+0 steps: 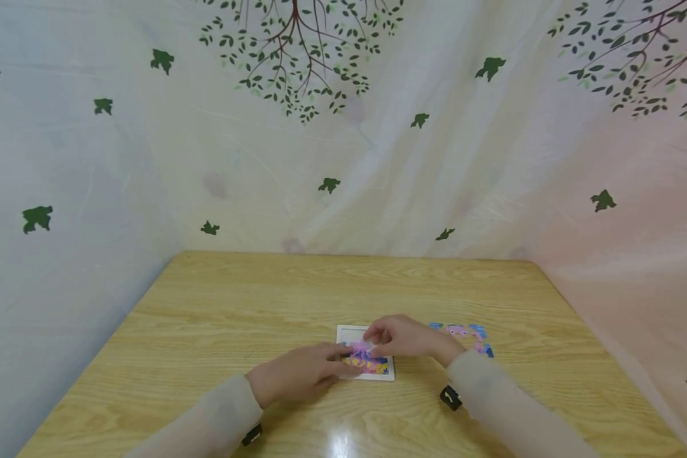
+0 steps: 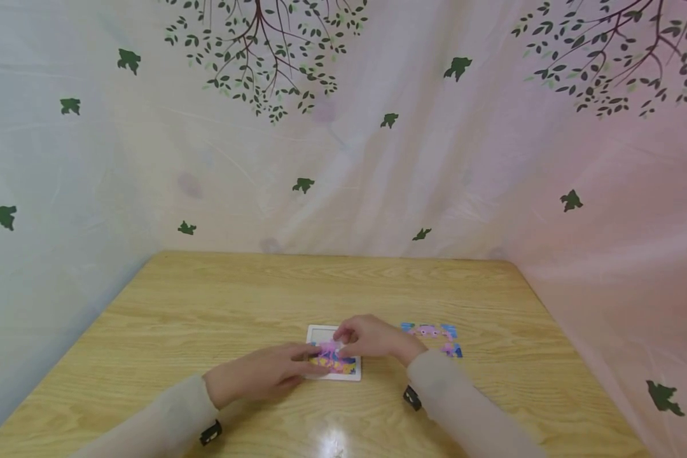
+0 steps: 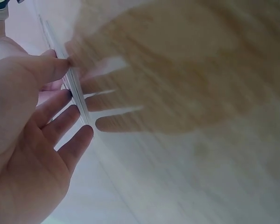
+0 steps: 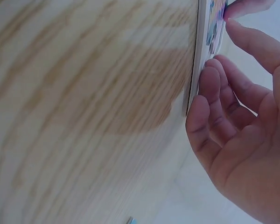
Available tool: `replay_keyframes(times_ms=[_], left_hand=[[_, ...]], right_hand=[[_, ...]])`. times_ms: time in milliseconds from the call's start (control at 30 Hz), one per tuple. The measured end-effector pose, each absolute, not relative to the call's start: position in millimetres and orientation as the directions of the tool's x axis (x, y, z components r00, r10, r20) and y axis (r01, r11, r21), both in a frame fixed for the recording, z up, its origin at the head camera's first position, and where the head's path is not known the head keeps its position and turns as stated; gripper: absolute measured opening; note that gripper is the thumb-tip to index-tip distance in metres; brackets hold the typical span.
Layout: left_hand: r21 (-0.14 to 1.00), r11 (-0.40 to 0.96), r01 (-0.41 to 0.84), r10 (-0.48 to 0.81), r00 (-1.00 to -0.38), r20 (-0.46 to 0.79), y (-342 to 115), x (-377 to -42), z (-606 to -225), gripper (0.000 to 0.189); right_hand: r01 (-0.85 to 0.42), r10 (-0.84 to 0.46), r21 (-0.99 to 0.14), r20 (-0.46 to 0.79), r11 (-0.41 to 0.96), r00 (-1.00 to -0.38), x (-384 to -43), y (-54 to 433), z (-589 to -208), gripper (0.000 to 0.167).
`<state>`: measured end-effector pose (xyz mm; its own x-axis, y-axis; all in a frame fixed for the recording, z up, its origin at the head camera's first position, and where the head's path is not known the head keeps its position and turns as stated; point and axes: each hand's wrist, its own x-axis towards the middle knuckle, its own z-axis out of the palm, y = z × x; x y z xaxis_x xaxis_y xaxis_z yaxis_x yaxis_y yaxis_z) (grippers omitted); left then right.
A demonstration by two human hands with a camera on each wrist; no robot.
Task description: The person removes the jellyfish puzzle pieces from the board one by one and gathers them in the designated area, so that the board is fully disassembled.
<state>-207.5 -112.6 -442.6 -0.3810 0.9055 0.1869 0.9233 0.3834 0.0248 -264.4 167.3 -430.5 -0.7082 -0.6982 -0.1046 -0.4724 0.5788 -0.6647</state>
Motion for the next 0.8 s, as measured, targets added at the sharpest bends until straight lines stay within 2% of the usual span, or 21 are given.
replay_keyframes(times_ms=[100,233,300,533,700,800], left_hand=[[0.036,0.423,0.906,0.894,-0.423,0.148,-111.7,-206.1,-440.7,0.042],[0.036,0.439,0.898,0.889,-0.440,0.129,-111.3,-206.2,-439.8,0.042],[0.031,0.430,0.902,0.892,-0.430,0.139,-111.3,-207.4,-440.2,0.043],[-0.019,0.349,0.937,0.912,-0.335,0.234,-110.8,-211.9,-441.6,0.040],[-0.018,0.358,0.933,0.910,-0.345,0.231,-110.7,-211.3,-439.8,0.041],[0.011,0.378,0.926,0.906,-0.373,0.201,-110.1,-210.9,-439.2,0.041]], right_hand=[[-0.469,-0.685,-0.647,-0.115,0.601,-0.719,-263.8,163.6,-431.2,0.038],[-0.472,-0.677,-0.636,-0.111,0.611,-0.727,-261.8,160.0,-431.1,0.041],[-0.478,-0.676,-0.631,-0.102,0.612,-0.730,-260.5,159.0,-431.0,0.041],[-0.493,-0.665,-0.610,-0.076,0.621,-0.743,-257.6,156.7,-432.3,0.039],[-0.497,-0.653,-0.585,-0.074,0.641,-0.754,-257.9,154.4,-434.2,0.037],[-0.486,-0.643,-0.585,-0.080,0.649,-0.762,-258.1,153.1,-434.9,0.037]])
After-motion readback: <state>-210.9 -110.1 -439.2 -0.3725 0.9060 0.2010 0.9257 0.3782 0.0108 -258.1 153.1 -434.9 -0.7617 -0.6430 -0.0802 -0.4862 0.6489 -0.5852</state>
